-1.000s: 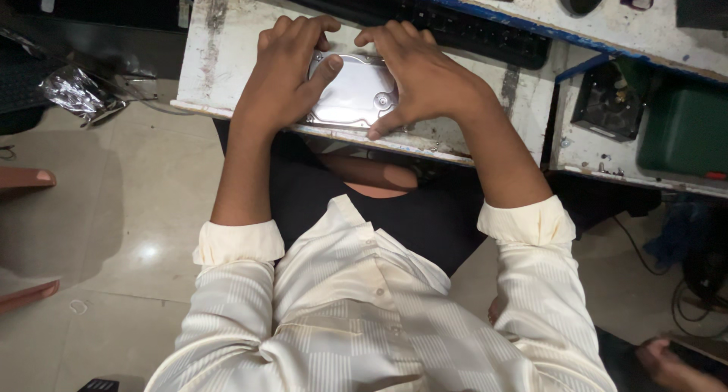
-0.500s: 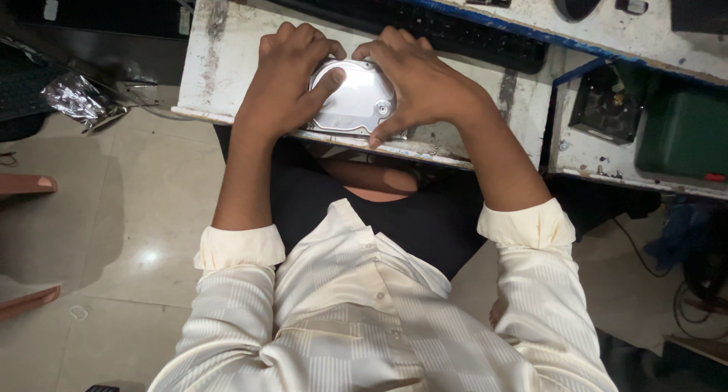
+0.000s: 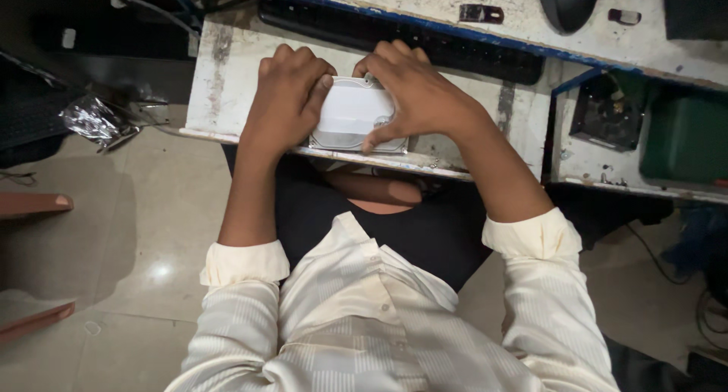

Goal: The person disassembles a hard drive on a workbench, removes the top cover, and uses a screwdriver to adjust components on the circuit board. They then reassemble the drive by replacing the cover and tightening screws.

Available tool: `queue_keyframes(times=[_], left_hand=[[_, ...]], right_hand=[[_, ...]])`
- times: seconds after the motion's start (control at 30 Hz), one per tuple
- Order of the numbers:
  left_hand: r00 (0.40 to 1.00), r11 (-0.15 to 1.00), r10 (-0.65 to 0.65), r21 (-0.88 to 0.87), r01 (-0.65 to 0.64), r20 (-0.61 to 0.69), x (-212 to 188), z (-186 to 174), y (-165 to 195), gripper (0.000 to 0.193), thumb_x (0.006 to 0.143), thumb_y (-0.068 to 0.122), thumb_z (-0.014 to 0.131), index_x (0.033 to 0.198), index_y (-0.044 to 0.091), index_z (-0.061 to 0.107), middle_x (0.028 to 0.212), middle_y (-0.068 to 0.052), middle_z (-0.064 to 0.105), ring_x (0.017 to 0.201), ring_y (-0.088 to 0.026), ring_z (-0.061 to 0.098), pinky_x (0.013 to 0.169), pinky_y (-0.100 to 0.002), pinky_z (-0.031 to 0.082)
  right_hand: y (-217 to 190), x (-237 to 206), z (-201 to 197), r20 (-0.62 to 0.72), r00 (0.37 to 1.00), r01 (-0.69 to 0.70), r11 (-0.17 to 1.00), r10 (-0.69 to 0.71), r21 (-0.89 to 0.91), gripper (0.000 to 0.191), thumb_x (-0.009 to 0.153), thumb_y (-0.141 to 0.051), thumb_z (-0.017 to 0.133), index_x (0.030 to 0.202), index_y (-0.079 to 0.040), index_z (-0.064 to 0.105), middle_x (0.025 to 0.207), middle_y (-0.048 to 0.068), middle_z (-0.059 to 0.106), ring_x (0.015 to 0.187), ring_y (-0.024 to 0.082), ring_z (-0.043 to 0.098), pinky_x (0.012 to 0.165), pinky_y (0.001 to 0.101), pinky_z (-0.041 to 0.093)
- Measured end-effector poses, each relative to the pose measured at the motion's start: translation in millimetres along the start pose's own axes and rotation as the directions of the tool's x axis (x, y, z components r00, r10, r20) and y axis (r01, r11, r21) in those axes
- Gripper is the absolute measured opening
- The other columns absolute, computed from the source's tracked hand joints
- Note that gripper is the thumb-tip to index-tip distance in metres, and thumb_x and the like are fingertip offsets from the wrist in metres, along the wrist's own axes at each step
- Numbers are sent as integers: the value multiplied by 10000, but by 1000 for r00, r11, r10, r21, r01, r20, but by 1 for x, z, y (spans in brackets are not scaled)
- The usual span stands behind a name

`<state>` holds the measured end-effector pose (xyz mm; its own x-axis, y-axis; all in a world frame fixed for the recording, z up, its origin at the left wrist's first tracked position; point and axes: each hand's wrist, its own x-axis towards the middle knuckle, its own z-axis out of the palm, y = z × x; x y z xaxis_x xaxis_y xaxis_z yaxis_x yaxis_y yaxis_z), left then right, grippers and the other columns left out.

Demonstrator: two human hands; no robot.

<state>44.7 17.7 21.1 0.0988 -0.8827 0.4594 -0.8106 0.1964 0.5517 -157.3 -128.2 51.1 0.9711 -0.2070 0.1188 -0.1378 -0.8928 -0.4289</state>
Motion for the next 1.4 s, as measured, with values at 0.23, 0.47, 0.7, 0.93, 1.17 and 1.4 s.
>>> queue_keyframes(times=[0.23, 0.47, 0.7, 0.93, 1.17, 1.4], left_hand=[[998, 997, -43, -60, 45, 41, 2, 0, -2, 147, 1024, 94, 560, 1032, 46, 698, 941, -114, 692, 961, -313, 581, 885, -443, 377], [999, 994, -33, -109, 32, -4, 6, -9, 6, 183, 952, 21, 569, 1083, 64, 688, 846, -116, 655, 897, -311, 585, 869, -420, 396], [996, 978, -71, -200, 58, -60, 5, -15, 13, 165, 1034, 32, 550, 1149, 59, 665, 819, -134, 585, 833, -320, 578, 856, -427, 446], [983, 946, -95, -320, 41, -157, 3, -15, 13, 201, 1100, 85, 558, 1275, -5, 600, 965, -174, 628, 835, -272, 613, 768, -375, 500], [988, 917, -129, -391, 86, -85, 1, -16, 6, 178, 1076, 137, 606, 1000, -24, 613, 790, -134, 607, 691, -206, 573, 660, -334, 467], [988, 911, -153, -391, 129, -31, 0, -12, -1, 242, 1072, 154, 632, 918, -26, 582, 698, -121, 530, 621, -189, 483, 613, -342, 408]], right_hand=[[5, 5, 2, -126, 992, 38, 997, -29, 71, 327, 944, -325, 768, 1125, -64, 687, 815, 106, 687, 777, 260, 660, 924, 452, 433], [8, 14, 1, -151, 988, 23, 966, 16, 256, 136, 1024, -118, 658, 1106, -32, 724, 757, 173, 680, 597, 240, 644, 587, 348, 472], [6, 14, 10, -117, 983, -71, 888, 139, 455, 183, 1057, -104, 595, 1169, -20, 712, 852, 92, 746, 691, 111, 630, 634, 286, 500], [12, 11, 10, -203, 955, -96, 873, 217, 478, 191, 1068, -135, 602, 1174, -43, 731, 924, 37, 764, 779, 63, 678, 693, 243, 554], [12, 9, -1, -440, 886, 21, 934, 149, 358, 186, 1115, -127, 612, 1190, -6, 732, 937, 60, 758, 822, 87, 663, 750, 251, 533], [16, 6, 1, -437, 885, 14, 927, 163, 375, 187, 1115, -121, 628, 1212, 0, 732, 921, 72, 743, 791, 92, 627, 717, 251, 506]])
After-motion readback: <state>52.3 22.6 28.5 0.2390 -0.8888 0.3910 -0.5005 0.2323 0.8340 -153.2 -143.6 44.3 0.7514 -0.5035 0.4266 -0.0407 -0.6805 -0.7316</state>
